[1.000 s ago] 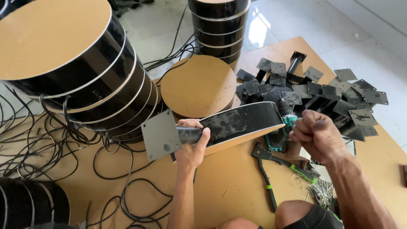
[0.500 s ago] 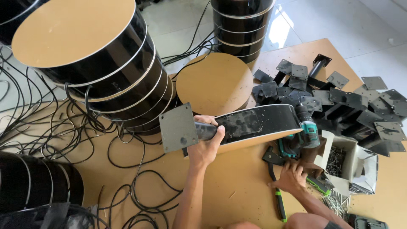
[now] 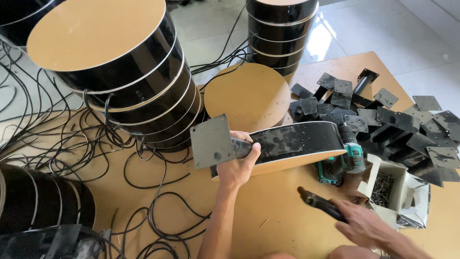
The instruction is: The person is assembling a piece of furniture by attaching a metal bracket to a curved wooden piece. They use a power drill to secure the bracket with screws and a pair of pliers to adjust the bracket's position.
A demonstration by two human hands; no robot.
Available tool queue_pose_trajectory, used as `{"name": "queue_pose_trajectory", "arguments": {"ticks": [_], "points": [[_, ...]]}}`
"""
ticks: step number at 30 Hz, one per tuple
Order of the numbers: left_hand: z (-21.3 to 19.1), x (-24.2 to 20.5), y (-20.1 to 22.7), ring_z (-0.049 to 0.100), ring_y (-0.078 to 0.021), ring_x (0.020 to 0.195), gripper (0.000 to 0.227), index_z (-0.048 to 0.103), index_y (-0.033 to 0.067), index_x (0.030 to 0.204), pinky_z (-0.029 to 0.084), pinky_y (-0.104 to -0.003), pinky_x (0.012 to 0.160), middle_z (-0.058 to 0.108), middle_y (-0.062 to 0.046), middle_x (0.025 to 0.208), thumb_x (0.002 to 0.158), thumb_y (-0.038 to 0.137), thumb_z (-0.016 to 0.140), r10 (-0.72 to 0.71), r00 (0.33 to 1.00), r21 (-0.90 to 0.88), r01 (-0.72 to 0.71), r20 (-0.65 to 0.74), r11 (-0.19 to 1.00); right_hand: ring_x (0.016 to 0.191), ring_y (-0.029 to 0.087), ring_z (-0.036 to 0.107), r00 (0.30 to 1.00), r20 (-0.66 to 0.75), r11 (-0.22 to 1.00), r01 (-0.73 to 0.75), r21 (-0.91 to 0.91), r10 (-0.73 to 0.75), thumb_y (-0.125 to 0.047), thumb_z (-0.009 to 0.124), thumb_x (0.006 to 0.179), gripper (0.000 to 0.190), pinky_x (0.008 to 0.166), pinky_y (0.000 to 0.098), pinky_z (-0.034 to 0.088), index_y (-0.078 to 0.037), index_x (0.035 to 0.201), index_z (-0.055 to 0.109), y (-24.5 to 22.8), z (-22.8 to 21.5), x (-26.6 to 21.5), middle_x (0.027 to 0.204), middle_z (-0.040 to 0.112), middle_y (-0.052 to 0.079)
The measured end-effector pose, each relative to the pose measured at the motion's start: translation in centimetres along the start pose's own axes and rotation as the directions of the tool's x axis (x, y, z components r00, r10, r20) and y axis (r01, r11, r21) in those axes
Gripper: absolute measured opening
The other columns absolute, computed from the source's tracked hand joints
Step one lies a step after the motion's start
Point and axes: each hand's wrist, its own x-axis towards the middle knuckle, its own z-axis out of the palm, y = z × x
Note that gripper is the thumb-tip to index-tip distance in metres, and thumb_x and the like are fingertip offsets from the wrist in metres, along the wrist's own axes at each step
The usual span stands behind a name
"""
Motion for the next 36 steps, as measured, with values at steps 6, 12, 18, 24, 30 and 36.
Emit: {"name": "queue_pose_trajectory", "arguments": {"ticks": [6, 12, 18, 24, 30, 36], "points": [[0.2, -0.2, -0.2, 0.065, -0.0151, 0.088, 0.018, 0.061, 0.0194, 0.087, 0.047, -0.034, 0.09, 0.065, 0.007, 0.09, 0.082, 0.033, 0.072, -0.025, 1.0, 0.034, 0.025, 0.004, 0.999, 0.058, 0.007, 0.056, 0.992, 0.074, 0.965, -0.12, 0.235, 0.106, -0.049, 0.056, 0.094, 0.044, 0.056, 0.0247, 0.049, -0.041, 0.133, 0.074, -3.5, -15.2, -10.2, 0.068, 0.07, -0.008], [0.5, -0.4, 0.0, 0.065, -0.0155, 0.089, 0.019, 0.063, 0.0203, 0.088, 0.047, -0.035, 0.087, 0.067, 0.008, 0.089, 0.081, 0.034, 0.072, -0.089, 0.996, 0.067, 0.088, 0.006, 0.994, 0.076, 0.011, 0.065, 0.944, 0.024, 0.93, -0.327, 0.166, 0.328, -0.059, 0.057, 0.091, 0.046, 0.073, 0.0261, 0.048, -0.022, 0.096, 0.084, -9.1, -23.1, -12.4, 0.083, 0.076, -0.003], [0.7, -0.5, -0.4, 0.066, -0.0124, 0.085, 0.016, 0.065, 0.0251, 0.086, 0.048, -0.032, 0.082, 0.068, 0.012, 0.083, 0.082, 0.039, 0.071, -0.11, 0.994, 0.112, 0.109, 0.004, 0.988, 0.076, 0.018, 0.073, 0.952, 0.071, 0.89, -0.304, 0.34, 0.298, -0.045, 0.06, 0.096, 0.042, 0.074, 0.0296, 0.067, -0.01, 0.1, 0.083, -11.1, -24.8, -11.8, 0.083, 0.065, 0.007], [0.7, -0.5, -0.6, 0.066, -0.0155, 0.092, 0.017, 0.066, 0.0272, 0.085, 0.048, -0.037, 0.086, 0.07, 0.011, 0.087, 0.08, 0.043, 0.069, -0.145, 0.989, 0.164, 0.14, 0.02, 0.976, 0.079, 0.027, 0.08, 0.944, 0.059, 0.837, -0.317, 0.446, 0.326, -0.038, 0.063, 0.096, 0.041, 0.077, 0.0357, 0.069, -0.001, 0.1, 0.082, -10.9, -25.0, -11.4, 0.088, 0.071, 0.013], [0.7, -0.5, -0.7, 0.067, -0.0152, 0.091, 0.016, 0.066, 0.0245, 0.085, 0.046, -0.034, 0.091, 0.069, 0.01, 0.086, 0.081, 0.039, 0.07, -0.103, 0.995, 0.105, 0.102, 0.005, 0.989, 0.08, 0.022, 0.075, 0.936, 0.113, 0.882, -0.352, 0.313, 0.333, -0.046, 0.06, 0.095, 0.043, 0.077, 0.0318, 0.065, -0.009, 0.107, 0.08, -12.0, -26.2, -11.1, 0.091, 0.069, 0.008], [1.1, -0.4, -1.2, 0.064, -0.0217, 0.094, 0.022, 0.067, 0.0255, 0.088, 0.044, -0.04, 0.091, 0.07, 0.006, 0.088, 0.084, 0.047, 0.062, -0.078, 0.994, 0.25, 0.058, 0.073, 0.966, 0.082, 0.016, 0.069, 0.92, 0.184, 0.917, -0.373, 0.142, 0.346, -0.055, 0.055, 0.094, 0.047, 0.077, 0.0272, 0.061, -0.019, 0.116, 0.078, -13.1, -27.1, -10.5, 0.094, 0.067, 0.002]]}}
